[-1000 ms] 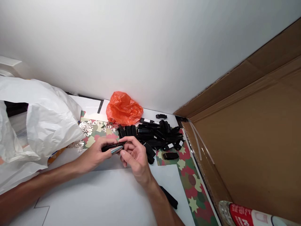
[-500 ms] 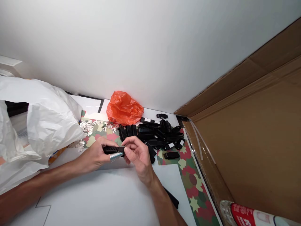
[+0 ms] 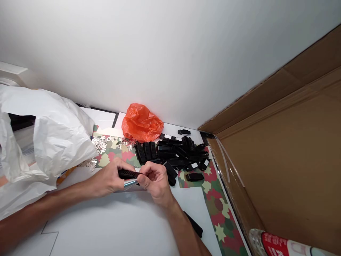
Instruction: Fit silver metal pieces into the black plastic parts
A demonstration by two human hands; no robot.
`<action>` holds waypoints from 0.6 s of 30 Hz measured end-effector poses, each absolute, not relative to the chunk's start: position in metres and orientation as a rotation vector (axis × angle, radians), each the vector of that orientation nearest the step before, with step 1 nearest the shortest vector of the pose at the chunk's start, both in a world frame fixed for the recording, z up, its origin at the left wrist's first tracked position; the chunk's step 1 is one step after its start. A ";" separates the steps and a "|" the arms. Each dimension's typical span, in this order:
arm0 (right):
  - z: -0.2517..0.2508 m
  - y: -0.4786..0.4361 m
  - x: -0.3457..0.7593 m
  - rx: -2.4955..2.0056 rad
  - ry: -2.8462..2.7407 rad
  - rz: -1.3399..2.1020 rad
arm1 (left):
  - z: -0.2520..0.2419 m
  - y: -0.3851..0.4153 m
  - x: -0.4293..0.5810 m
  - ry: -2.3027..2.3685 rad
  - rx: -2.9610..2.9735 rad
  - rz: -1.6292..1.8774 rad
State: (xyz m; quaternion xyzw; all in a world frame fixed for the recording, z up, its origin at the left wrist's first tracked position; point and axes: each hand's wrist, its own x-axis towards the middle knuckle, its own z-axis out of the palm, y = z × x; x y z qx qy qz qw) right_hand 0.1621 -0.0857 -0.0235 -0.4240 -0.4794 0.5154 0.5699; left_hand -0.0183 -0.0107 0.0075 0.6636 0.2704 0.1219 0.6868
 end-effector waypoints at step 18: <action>0.004 -0.087 0.166 -1.391 -1.627 0.490 | 0.003 -0.004 -0.012 0.763 1.565 0.384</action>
